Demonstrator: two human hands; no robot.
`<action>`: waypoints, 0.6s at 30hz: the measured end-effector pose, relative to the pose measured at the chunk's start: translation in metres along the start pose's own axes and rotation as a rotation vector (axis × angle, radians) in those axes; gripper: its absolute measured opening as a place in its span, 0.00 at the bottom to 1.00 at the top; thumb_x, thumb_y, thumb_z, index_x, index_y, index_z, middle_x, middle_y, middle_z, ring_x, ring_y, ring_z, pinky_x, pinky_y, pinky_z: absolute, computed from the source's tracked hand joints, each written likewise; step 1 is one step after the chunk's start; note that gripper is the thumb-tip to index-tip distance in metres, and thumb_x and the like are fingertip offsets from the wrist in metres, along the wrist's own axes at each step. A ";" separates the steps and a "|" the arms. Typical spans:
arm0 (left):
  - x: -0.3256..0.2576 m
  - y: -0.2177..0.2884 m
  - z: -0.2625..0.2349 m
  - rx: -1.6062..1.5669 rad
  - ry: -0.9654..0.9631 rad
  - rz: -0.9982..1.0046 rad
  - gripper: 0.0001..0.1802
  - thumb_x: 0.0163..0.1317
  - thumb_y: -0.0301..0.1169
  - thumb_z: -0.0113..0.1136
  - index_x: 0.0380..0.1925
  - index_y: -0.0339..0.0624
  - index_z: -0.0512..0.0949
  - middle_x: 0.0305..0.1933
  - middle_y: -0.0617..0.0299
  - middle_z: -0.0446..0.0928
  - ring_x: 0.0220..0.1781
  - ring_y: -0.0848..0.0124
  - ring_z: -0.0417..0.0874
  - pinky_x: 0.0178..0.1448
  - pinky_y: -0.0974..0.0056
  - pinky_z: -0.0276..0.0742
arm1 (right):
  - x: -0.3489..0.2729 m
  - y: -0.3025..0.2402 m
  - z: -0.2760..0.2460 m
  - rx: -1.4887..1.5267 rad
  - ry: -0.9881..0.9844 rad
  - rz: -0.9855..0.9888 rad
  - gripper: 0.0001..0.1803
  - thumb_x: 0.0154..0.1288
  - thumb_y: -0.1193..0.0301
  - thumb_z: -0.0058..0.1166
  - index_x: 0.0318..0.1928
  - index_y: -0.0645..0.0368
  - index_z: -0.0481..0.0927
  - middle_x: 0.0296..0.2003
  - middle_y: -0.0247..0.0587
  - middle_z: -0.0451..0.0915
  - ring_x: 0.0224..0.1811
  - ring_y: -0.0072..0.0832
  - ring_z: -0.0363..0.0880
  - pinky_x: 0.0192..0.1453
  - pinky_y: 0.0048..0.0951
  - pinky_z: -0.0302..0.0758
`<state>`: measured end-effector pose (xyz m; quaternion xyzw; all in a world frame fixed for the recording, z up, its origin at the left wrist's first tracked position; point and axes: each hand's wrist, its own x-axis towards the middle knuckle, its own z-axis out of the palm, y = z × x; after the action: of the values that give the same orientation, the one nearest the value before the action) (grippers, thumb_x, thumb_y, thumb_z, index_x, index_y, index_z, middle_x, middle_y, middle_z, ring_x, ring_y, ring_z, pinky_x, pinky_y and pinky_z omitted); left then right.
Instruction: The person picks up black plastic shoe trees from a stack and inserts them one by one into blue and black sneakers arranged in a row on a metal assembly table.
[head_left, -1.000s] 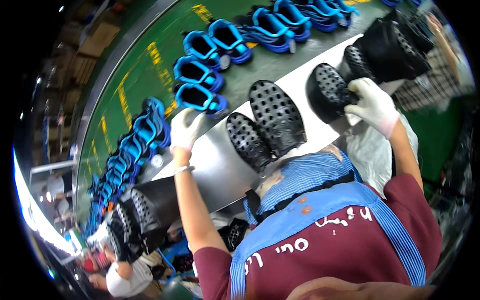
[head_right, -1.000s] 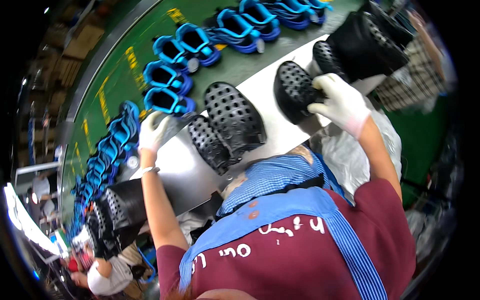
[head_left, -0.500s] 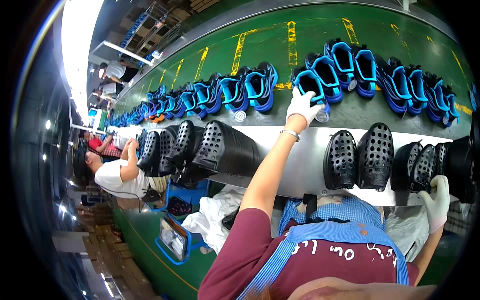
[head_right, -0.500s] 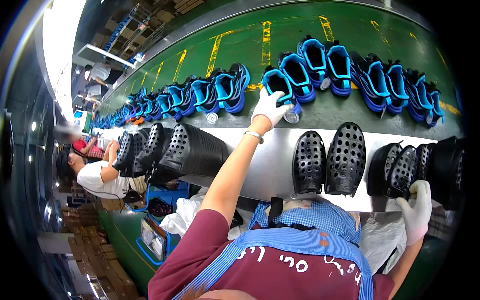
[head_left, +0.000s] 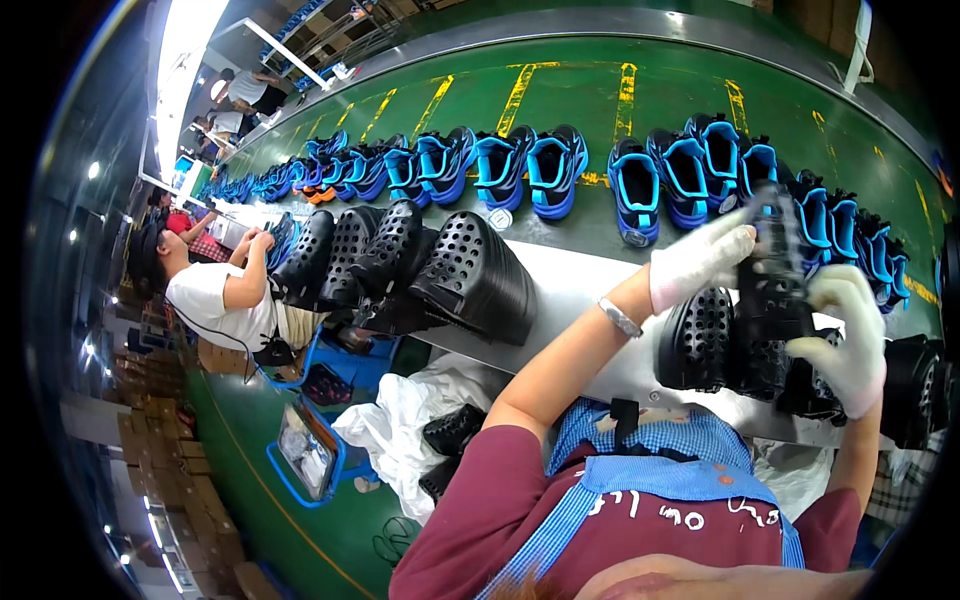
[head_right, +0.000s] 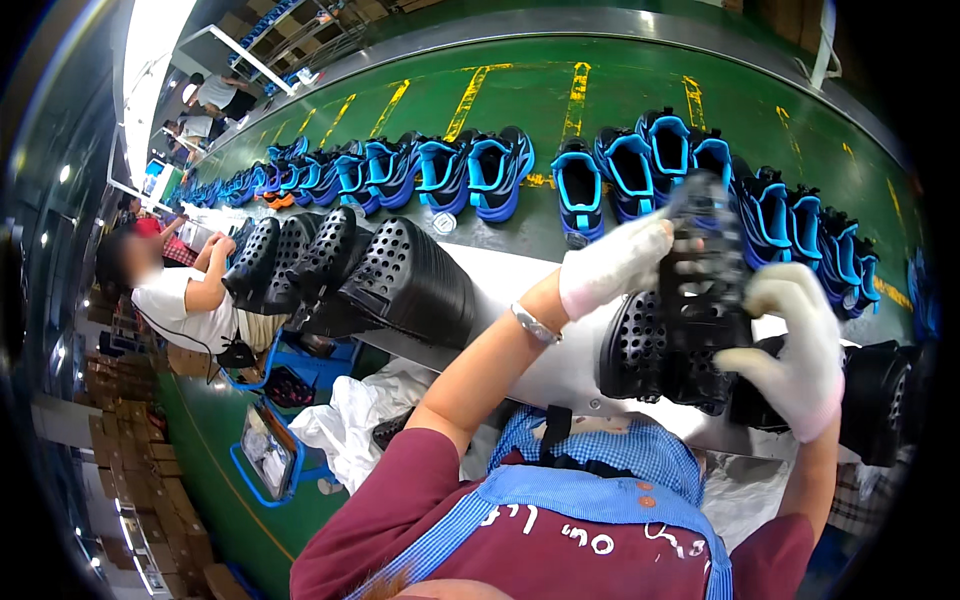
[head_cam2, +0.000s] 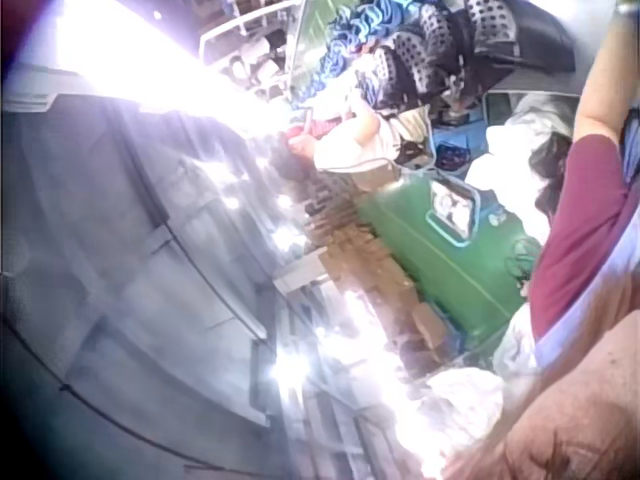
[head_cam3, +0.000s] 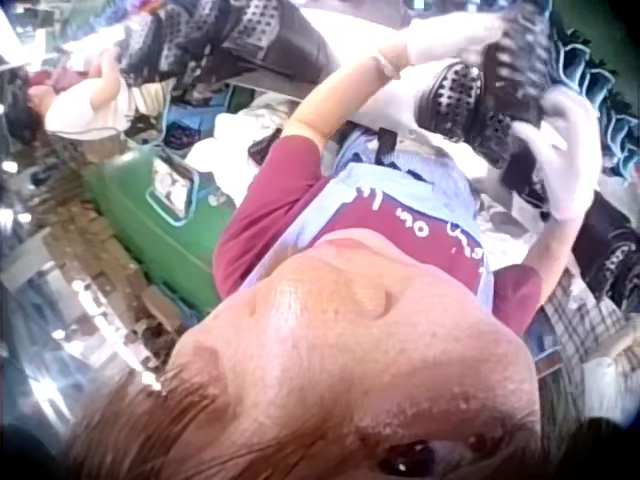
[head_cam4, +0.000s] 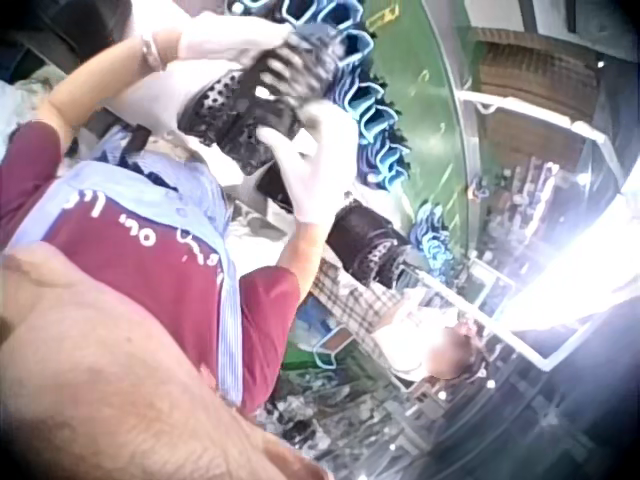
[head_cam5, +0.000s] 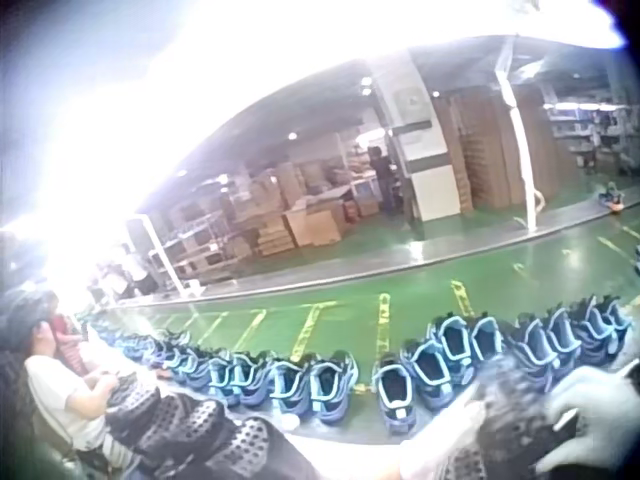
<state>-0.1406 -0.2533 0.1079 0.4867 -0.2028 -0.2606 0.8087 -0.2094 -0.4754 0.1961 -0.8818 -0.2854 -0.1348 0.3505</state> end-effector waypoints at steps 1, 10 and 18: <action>-0.006 -0.005 0.004 -0.228 -0.062 0.037 0.32 0.72 0.50 0.46 0.67 0.39 0.60 0.63 0.47 0.70 0.60 0.62 0.77 0.66 0.58 0.71 | 0.013 -0.007 0.008 0.038 -0.057 -0.056 0.28 0.34 0.66 0.74 0.35 0.63 0.72 0.36 0.42 0.72 0.35 0.33 0.73 0.40 0.30 0.73; -0.036 0.008 -0.017 -0.421 0.492 0.414 0.20 0.65 0.40 0.55 0.52 0.41 0.73 0.47 0.59 0.78 0.48 0.68 0.81 0.55 0.62 0.77 | 0.072 -0.008 0.081 0.202 -0.320 0.177 0.25 0.55 0.60 0.63 0.47 0.65 0.75 0.32 0.49 0.79 0.34 0.38 0.81 0.40 0.34 0.76; -0.036 -0.020 -0.035 -0.385 0.595 0.449 0.19 0.66 0.44 0.57 0.49 0.42 0.72 0.44 0.62 0.78 0.45 0.69 0.81 0.51 0.62 0.80 | 0.089 0.003 0.103 -0.171 -0.448 0.092 0.30 0.55 0.44 0.57 0.29 0.65 0.77 0.25 0.52 0.79 0.29 0.46 0.81 0.35 0.39 0.76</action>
<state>-0.1534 -0.2153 0.0718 0.3243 -0.0091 0.0411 0.9450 -0.1325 -0.3690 0.1590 -0.9282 -0.3030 0.0565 0.2084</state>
